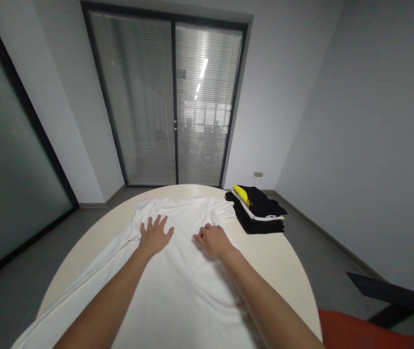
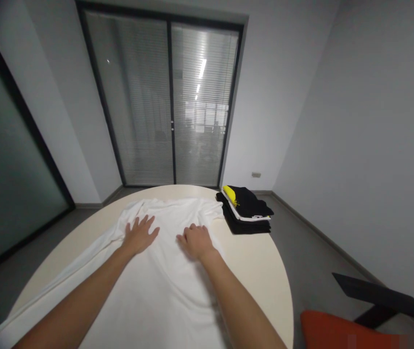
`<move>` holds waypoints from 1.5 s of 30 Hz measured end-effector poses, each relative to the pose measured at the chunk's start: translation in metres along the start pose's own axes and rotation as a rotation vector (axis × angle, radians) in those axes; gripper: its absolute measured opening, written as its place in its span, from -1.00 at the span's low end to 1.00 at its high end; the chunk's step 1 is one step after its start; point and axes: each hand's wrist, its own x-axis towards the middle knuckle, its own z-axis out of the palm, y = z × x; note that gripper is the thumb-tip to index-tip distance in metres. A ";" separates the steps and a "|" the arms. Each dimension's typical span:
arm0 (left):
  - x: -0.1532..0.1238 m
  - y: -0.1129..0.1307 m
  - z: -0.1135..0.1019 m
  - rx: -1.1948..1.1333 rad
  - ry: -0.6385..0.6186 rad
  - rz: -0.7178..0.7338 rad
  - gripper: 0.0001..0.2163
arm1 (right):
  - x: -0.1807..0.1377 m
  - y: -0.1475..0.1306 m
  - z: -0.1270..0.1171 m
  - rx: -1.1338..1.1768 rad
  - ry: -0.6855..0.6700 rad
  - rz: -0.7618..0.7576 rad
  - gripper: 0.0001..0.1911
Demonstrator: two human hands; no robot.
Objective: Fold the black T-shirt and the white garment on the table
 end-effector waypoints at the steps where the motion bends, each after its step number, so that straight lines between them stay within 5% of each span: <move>1: 0.003 -0.002 0.000 -0.004 0.021 -0.029 -0.38 | 0.008 0.000 0.002 -0.015 0.015 0.015 -0.56; 3: 0.008 -0.006 0.000 0.000 0.058 -0.089 -0.39 | 0.023 0.001 0.009 -0.028 0.018 0.021 -0.55; 8: 0.021 -0.022 0.000 0.014 0.120 -0.208 -0.39 | 0.048 0.016 0.035 0.038 0.086 0.101 -0.15; 14: 0.030 -0.029 0.002 0.032 0.130 -0.231 -0.37 | 0.049 0.022 0.046 0.060 0.155 -0.021 -0.34; 21: 0.020 -0.025 0.000 0.113 0.194 -0.003 -0.43 | 0.038 0.014 0.042 0.079 0.030 -0.044 -0.28; 28: -0.007 -0.020 -0.010 0.112 0.069 -0.056 -0.41 | 0.005 0.000 0.045 0.105 0.012 -0.084 -0.29; 35: -0.008 0.013 -0.041 0.116 -0.044 -0.203 -0.46 | -0.025 -0.015 0.040 0.123 -0.027 -0.186 -0.32; 42: -0.007 0.027 -0.021 0.085 0.018 -0.375 -0.39 | -0.022 -0.011 0.037 0.176 0.018 -0.272 -0.38; 45: -0.001 0.019 -0.013 0.074 0.054 -0.384 -0.37 | -0.010 -0.005 0.039 0.182 0.040 -0.186 -0.25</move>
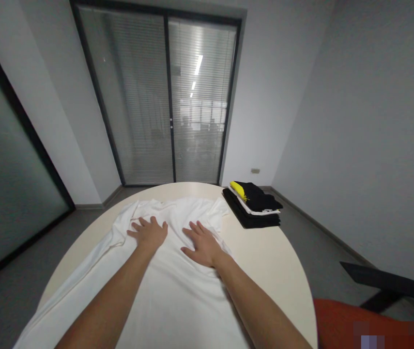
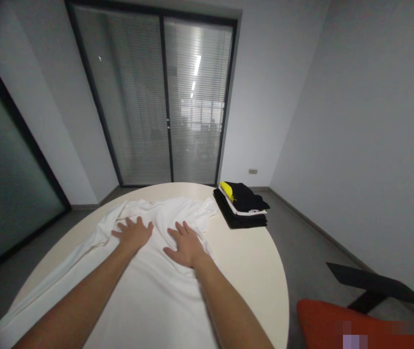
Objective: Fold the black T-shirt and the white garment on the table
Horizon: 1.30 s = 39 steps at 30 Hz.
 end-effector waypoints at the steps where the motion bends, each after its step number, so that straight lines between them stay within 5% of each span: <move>1: 0.003 -0.002 0.002 0.007 0.010 0.008 -0.37 | 0.005 0.003 0.001 -0.005 0.001 0.044 -0.20; 9: 0.023 -0.011 0.013 -0.041 0.033 0.032 -0.32 | 0.052 0.014 0.011 -0.099 0.023 0.322 -0.23; 16: 0.032 -0.011 0.014 -0.057 -0.038 0.075 -0.26 | 0.051 0.019 0.011 -0.099 0.002 0.202 -0.27; 28: 0.016 -0.021 0.006 -0.013 -0.091 0.206 -0.36 | 0.017 -0.003 0.016 -0.130 0.006 0.281 -0.20; 33: 0.015 -0.007 -0.007 0.018 -0.131 0.164 -0.40 | 0.014 -0.007 0.014 -0.155 -0.032 0.287 -0.20; 39: 0.012 0.012 0.002 0.004 -0.068 0.081 -0.40 | 0.019 0.004 -0.001 -0.110 -0.072 0.211 -0.13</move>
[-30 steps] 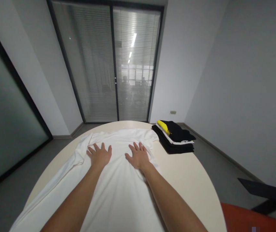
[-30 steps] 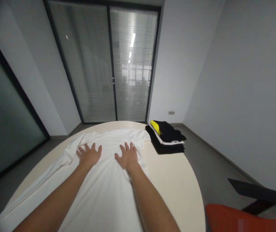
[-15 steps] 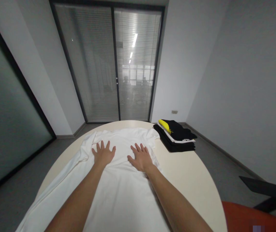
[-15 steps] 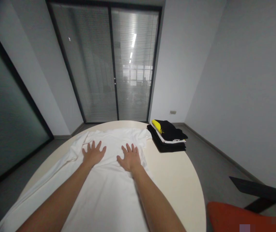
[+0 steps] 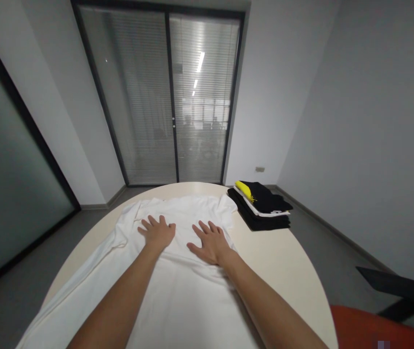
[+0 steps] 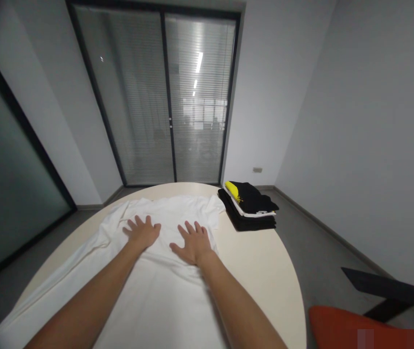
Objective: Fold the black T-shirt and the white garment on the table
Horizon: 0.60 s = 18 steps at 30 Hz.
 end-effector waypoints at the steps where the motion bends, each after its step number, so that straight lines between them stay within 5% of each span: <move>1: 0.002 0.000 0.002 -0.009 -0.008 -0.002 -0.39 | 0.002 0.002 -0.001 0.008 -0.011 -0.007 -0.12; 13: 0.015 -0.010 0.015 -0.057 0.073 0.104 -0.36 | 0.024 0.018 -0.010 0.068 -0.062 -0.069 -0.13; 18: 0.017 -0.007 0.016 -0.023 0.058 0.163 -0.39 | 0.031 0.028 -0.008 0.142 0.098 -0.079 -0.39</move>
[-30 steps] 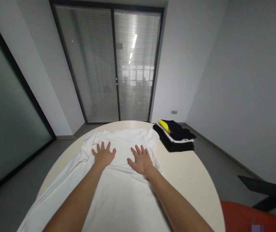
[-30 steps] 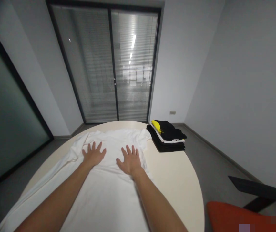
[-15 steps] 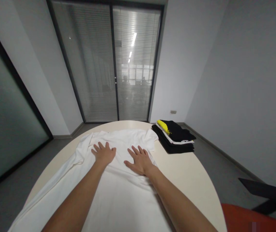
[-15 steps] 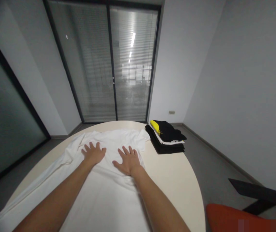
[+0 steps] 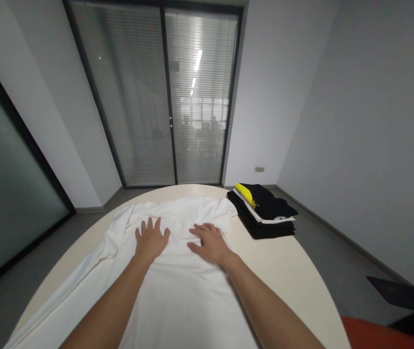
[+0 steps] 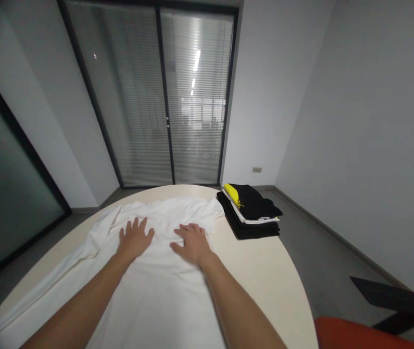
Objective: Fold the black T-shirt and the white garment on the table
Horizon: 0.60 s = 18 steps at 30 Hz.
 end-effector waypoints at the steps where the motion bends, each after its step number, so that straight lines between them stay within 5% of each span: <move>1: 0.000 0.000 0.000 0.011 -0.001 0.000 -0.40 | 0.002 0.002 0.000 0.024 0.045 0.002 -0.46; 7: 0.000 0.000 -0.001 0.037 -0.004 0.009 -0.41 | 0.012 0.024 -0.023 -0.097 0.366 0.352 -0.55; 11: 0.000 0.000 -0.002 0.044 -0.018 0.011 -0.40 | 0.006 0.045 -0.031 -0.325 0.403 0.566 -0.49; 18: 0.001 -0.002 0.001 0.034 -0.006 0.013 -0.41 | 0.003 0.063 -0.020 -0.345 0.341 0.525 -0.51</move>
